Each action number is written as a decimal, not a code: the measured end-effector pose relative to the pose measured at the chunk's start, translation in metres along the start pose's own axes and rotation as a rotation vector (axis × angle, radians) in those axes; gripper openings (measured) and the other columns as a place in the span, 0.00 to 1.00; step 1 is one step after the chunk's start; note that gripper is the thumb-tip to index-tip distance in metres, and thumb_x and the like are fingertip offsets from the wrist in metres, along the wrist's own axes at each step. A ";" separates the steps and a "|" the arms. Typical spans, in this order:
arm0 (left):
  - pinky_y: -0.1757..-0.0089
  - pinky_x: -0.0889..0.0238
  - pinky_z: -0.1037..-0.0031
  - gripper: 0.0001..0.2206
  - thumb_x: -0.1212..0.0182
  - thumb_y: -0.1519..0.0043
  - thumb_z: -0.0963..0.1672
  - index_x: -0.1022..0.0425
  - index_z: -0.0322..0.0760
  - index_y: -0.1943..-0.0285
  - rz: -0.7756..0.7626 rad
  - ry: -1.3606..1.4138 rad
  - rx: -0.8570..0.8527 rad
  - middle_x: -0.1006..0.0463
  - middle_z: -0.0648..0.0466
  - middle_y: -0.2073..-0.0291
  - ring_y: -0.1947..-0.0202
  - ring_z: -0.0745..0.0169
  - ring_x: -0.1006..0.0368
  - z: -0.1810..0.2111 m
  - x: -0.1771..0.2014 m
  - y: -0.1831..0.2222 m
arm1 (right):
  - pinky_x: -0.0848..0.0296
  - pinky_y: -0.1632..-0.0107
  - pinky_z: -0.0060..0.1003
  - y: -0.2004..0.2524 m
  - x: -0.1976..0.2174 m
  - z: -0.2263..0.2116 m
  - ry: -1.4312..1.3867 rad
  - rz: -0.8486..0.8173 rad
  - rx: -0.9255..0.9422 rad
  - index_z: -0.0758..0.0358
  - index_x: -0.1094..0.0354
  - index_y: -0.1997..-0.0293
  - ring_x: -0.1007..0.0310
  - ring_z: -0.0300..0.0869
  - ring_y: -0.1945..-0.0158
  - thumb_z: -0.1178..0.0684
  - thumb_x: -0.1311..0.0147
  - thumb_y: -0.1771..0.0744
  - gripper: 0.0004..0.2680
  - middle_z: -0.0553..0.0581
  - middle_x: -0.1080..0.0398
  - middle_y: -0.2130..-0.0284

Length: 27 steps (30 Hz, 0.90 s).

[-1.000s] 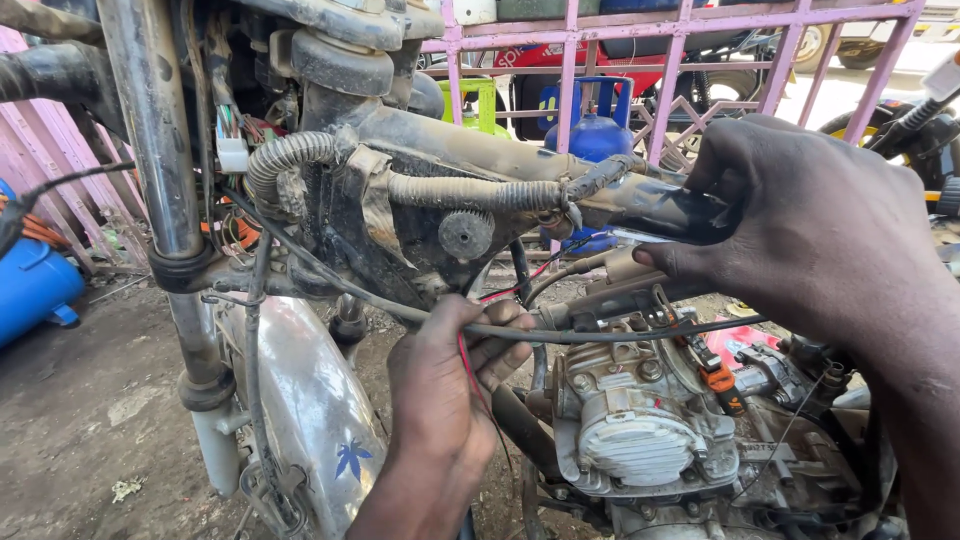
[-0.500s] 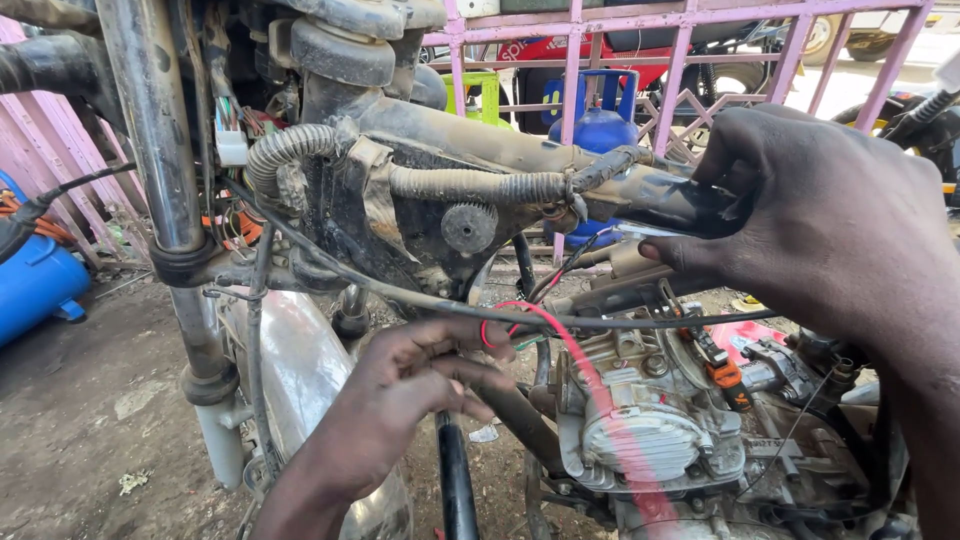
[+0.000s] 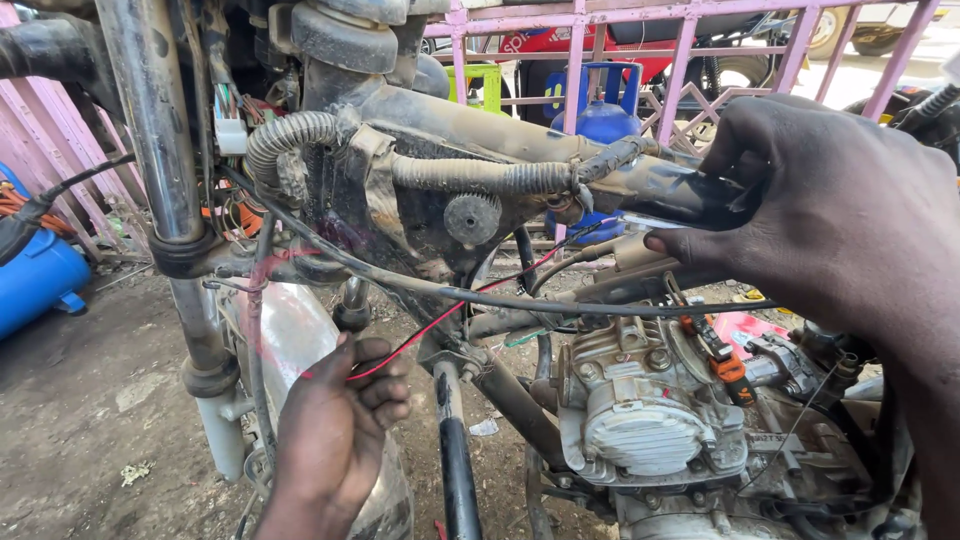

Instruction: Stripping wire insulation, twisting wire ends together, and securing the connection with electrical tape on a motorcycle.

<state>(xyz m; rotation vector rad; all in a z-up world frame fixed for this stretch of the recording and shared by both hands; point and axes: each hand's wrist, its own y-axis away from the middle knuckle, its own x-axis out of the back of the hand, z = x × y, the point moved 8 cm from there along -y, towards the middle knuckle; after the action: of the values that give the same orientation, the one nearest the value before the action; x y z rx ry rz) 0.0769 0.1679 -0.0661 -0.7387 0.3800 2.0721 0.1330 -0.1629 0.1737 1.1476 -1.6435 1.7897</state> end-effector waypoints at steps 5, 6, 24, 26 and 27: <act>0.78 0.46 0.76 0.10 0.29 0.44 0.42 0.11 0.34 0.55 -0.077 -0.661 -0.234 0.24 0.52 0.85 0.84 0.67 0.38 0.026 -0.029 0.041 | 0.35 0.64 0.50 -0.002 -0.003 0.000 -0.013 -0.008 0.000 0.47 0.33 0.65 0.25 0.51 0.63 0.30 0.32 0.44 0.18 0.48 0.25 0.66; 0.78 0.46 0.76 0.10 0.29 0.44 0.42 0.11 0.34 0.55 -0.076 -0.661 -0.229 0.24 0.52 0.85 0.84 0.67 0.38 0.027 -0.034 0.045 | 0.35 0.64 0.50 -0.003 -0.007 0.002 -0.011 -0.013 0.000 0.47 0.33 0.65 0.25 0.51 0.63 0.30 0.32 0.44 0.18 0.48 0.25 0.66; 0.74 0.40 0.82 0.23 0.27 0.56 0.37 0.14 0.41 0.48 -0.229 -0.824 -0.217 0.24 0.61 0.65 0.80 0.75 0.37 0.022 -0.068 0.055 | 0.34 0.63 0.52 -0.006 -0.011 0.005 -0.001 0.056 0.092 0.49 0.31 0.64 0.25 0.54 0.62 0.29 0.32 0.44 0.19 0.51 0.26 0.65; 0.68 0.32 0.79 0.30 0.27 0.56 0.44 0.19 0.43 0.38 -0.446 -1.060 -0.261 0.25 0.64 0.63 0.73 0.74 0.32 0.030 -0.079 0.060 | 0.33 0.63 0.52 -0.006 -0.011 0.004 -0.004 0.079 0.116 0.49 0.31 0.64 0.25 0.53 0.62 0.30 0.32 0.44 0.19 0.50 0.26 0.64; 0.68 0.32 0.79 0.30 0.27 0.56 0.44 0.19 0.43 0.38 -0.444 -1.062 -0.262 0.25 0.64 0.63 0.73 0.74 0.32 0.037 -0.079 0.061 | 0.33 0.63 0.52 -0.006 -0.012 0.004 -0.007 0.079 0.117 0.49 0.31 0.64 0.25 0.53 0.62 0.30 0.32 0.44 0.19 0.50 0.26 0.64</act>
<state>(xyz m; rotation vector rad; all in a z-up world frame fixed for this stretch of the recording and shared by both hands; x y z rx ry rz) 0.0478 0.1015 0.0123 0.1971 -0.6038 1.7974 0.1454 -0.1630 0.1677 1.1548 -1.6281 1.9562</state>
